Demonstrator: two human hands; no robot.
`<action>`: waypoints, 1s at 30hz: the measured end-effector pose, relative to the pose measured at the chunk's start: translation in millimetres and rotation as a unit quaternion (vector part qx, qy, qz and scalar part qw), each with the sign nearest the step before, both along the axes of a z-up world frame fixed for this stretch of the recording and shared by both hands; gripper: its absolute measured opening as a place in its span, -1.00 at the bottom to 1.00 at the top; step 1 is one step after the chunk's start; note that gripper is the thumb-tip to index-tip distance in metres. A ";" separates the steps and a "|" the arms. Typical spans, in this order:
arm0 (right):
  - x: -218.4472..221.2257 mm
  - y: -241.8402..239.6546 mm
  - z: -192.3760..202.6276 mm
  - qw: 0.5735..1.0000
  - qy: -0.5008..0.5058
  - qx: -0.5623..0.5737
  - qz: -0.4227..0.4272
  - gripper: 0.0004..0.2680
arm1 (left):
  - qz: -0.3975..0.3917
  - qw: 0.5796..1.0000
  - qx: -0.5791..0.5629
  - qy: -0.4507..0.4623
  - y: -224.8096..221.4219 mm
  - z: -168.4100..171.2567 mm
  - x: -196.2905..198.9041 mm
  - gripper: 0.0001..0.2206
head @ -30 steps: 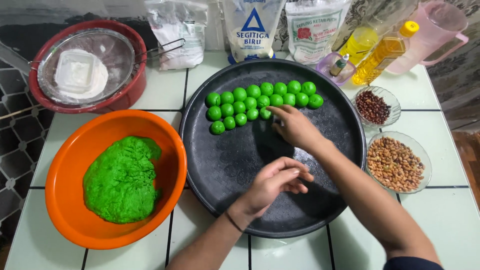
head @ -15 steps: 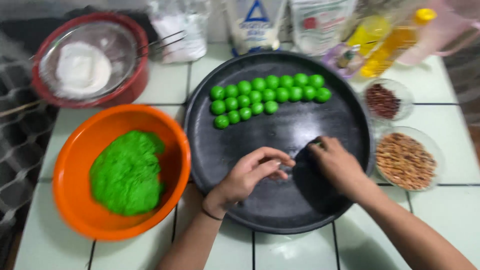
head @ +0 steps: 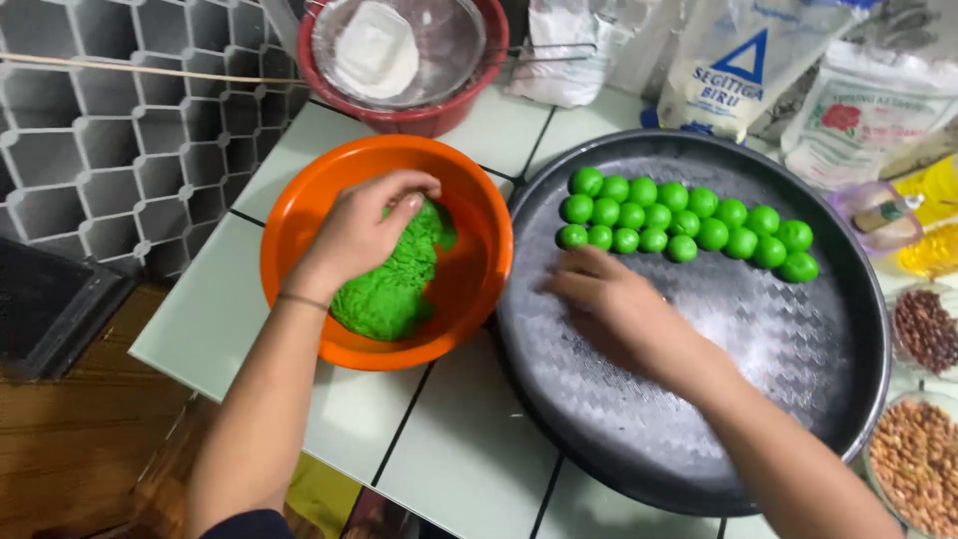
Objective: Shaping small balls of green dough, stuffing them with peanuts, and placing them on a tray.
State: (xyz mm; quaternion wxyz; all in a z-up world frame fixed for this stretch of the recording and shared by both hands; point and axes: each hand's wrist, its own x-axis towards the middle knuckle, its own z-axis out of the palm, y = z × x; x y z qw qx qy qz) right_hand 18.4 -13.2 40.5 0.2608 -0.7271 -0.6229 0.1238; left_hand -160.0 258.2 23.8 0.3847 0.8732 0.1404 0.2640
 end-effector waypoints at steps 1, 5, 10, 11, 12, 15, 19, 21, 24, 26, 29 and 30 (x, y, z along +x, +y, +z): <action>-8.6 31.9 -3.6 0.999 0.009 0.012 0.037 -0.83 | -0.022 0.998 0.045 0.030 10.8 -7.9 0.5 -0.75; -3.5 183.8 -141.2 0.999 -0.009 -0.029 0.030 -0.79 | -0.006 0.987 0.100 0.127 47.8 -56.0 14.8 -0.69; -28.7 225.5 -170.9 0.949 -0.286 -0.130 0.012 -0.77 | 0.013 0.951 0.117 0.286 55.4 -73.6 3.9 -0.60; -34.4 224.0 -169.1 0.905 -0.390 -0.157 0.065 -0.77 | 0.000 0.944 0.107 0.312 53.2 -74.4 0.7 -0.59; -25.5 225.3 -185.3 0.903 -0.392 -0.161 0.068 -0.77 | 0.001 0.945 0.102 0.311 49.2 -70.1 4.2 -0.59; -11.1 227.9 -209.9 0.910 -0.367 -0.181 0.065 -0.77 | -0.008 0.922 0.105 0.373 43.1 -59.8 7.0 -0.57; -20.6 218.8 -179.2 0.953 -0.229 -0.199 0.017 -0.79 | 0.000 0.901 0.093 0.423 45.7 -63.6 12.5 -0.56; -26.8 217.1 -167.3 0.960 -0.182 -0.211 -0.001 -0.78 | 0.002 0.899 0.090 0.429 47.3 -64.0 12.1 -0.56; -27.1 220.9 -161.5 0.974 0.010 -0.205 -0.092 -0.71 | 0.012 0.905 0.080 0.418 55.4 -73.9 11.6 -0.57; -20.8 224.1 -155.5 0.976 0.114 -0.127 -0.136 -0.59 | 0.053 0.929 0.103 0.353 67.3 -100.1 15.3 -0.53; -21.0 219.8 -121.4 0.977 0.155 -0.071 -0.127 -0.74 | -0.119 0.980 -0.106 0.116 42.0 -53.4 2.5 -0.16; -22.1 215.6 -113.5 0.977 0.155 -0.070 -0.129 -0.74 | -0.121 0.980 -0.105 0.116 41.8 -52.6 3.9 -0.16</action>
